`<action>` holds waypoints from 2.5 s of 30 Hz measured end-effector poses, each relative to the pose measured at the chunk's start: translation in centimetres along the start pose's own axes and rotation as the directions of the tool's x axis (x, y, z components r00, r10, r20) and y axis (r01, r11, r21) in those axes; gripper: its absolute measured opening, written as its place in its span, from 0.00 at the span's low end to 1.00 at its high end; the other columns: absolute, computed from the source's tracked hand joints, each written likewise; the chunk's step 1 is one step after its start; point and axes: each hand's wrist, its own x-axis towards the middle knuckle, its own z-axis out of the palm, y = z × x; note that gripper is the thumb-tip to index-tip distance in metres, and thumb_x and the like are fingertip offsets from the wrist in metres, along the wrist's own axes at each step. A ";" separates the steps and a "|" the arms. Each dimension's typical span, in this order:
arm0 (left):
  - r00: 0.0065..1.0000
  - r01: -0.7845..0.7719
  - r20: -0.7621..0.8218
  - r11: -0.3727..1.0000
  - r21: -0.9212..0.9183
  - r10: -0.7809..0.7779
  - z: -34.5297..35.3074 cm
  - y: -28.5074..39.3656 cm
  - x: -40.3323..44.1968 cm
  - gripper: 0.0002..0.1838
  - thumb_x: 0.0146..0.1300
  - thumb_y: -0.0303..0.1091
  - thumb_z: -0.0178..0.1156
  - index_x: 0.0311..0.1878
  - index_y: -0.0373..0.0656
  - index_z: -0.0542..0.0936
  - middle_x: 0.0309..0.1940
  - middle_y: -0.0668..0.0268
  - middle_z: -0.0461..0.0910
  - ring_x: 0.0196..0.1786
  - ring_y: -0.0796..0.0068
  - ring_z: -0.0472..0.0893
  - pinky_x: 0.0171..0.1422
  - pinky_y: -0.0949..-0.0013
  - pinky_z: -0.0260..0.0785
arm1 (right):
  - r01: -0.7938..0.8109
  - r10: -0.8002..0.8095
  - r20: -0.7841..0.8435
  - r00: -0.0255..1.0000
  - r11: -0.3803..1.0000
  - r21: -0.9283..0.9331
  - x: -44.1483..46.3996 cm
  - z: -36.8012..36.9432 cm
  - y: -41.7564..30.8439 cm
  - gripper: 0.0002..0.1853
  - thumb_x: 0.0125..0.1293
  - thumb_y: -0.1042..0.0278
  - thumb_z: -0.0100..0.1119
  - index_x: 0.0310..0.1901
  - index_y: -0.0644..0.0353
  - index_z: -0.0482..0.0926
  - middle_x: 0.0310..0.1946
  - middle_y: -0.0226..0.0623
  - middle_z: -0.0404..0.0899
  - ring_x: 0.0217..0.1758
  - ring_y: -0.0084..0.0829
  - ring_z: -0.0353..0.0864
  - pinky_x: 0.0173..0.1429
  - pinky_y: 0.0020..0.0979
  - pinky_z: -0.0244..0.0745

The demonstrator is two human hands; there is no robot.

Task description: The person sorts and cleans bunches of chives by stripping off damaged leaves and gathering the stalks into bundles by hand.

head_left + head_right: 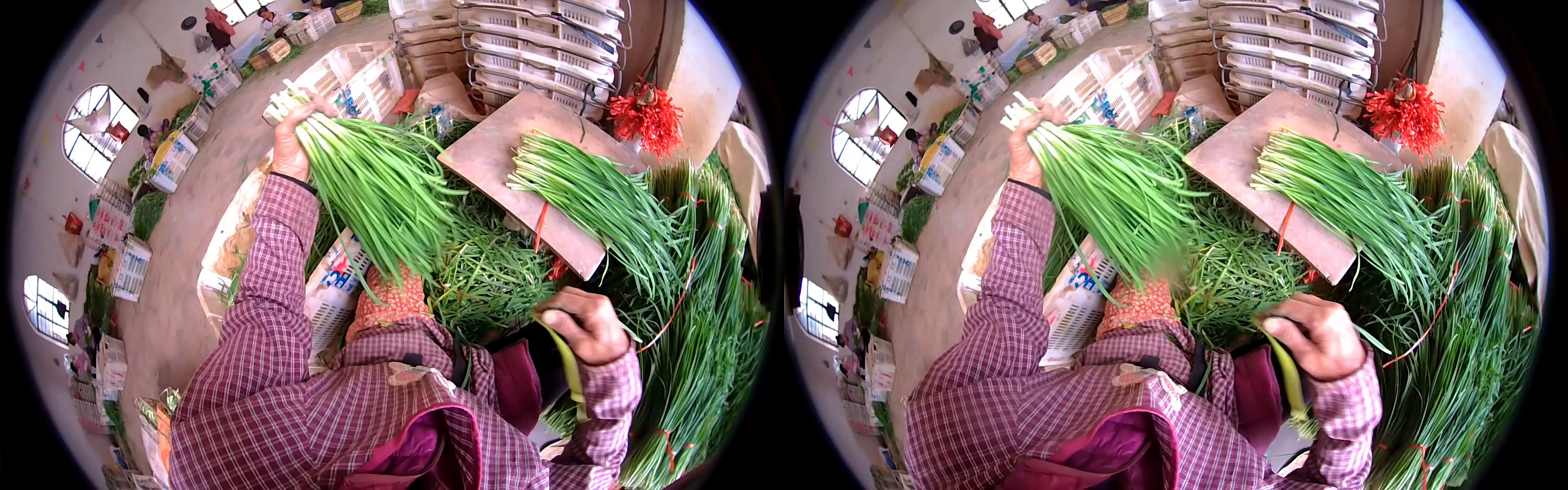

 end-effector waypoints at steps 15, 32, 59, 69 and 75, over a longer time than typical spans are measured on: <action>0.974 -0.054 0.170 0.884 -0.465 0.149 -2.1 1.9 2.2 0.11 0.52 0.28 0.57 0.39 0.45 0.70 0.28 0.71 0.68 0.33 0.77 0.69 0.48 0.68 0.66 | -0.105 0.160 -0.418 0.894 0.983 0.153 1.1 5.2 1.2 0.07 0.59 0.71 0.60 0.30 0.65 0.73 0.19 0.35 0.74 0.22 0.25 0.74 0.32 0.25 0.70; 0.993 -0.012 0.098 0.889 -0.458 0.064 -1.4 1.3 2.6 0.09 0.55 0.33 0.58 0.37 0.47 0.69 0.28 0.73 0.70 0.34 0.79 0.71 0.45 0.69 0.66 | -0.075 -0.036 -0.580 0.814 0.983 -0.167 2.8 8.8 3.2 0.05 0.54 0.71 0.61 0.34 0.55 0.78 0.24 0.34 0.72 0.30 0.35 0.73 0.35 0.30 0.71; 0.901 -0.099 -0.380 0.952 0.289 0.209 -0.7 0.3 0.6 0.15 0.58 0.44 0.53 0.31 0.40 0.76 0.28 0.63 0.78 0.34 0.68 0.77 0.44 0.67 0.71 | 0.058 0.109 -0.420 0.901 0.929 0.365 2.6 8.4 1.8 0.10 0.62 0.68 0.55 0.29 0.64 0.79 0.21 0.33 0.78 0.21 0.22 0.76 0.26 0.24 0.70; 0.906 -0.126 -0.366 0.960 0.249 0.214 0.0 0.5 0.0 0.13 0.58 0.41 0.54 0.32 0.39 0.77 0.29 0.63 0.79 0.34 0.69 0.78 0.44 0.66 0.72 | -0.042 0.049 -0.490 0.870 0.999 0.026 6.6 14.7 2.0 0.06 0.59 0.72 0.56 0.38 0.56 0.79 0.31 0.39 0.79 0.33 0.42 0.80 0.35 0.34 0.74; 0.887 -0.156 -0.402 0.967 0.202 0.227 0.9 0.4 -0.3 0.13 0.58 0.41 0.55 0.33 0.40 0.76 0.30 0.64 0.79 0.35 0.70 0.78 0.44 0.67 0.72 | -0.187 0.120 -0.443 0.889 0.976 -0.112 6.2 15.4 2.3 0.07 0.58 0.68 0.58 0.39 0.52 0.77 0.31 0.36 0.78 0.32 0.40 0.80 0.34 0.34 0.75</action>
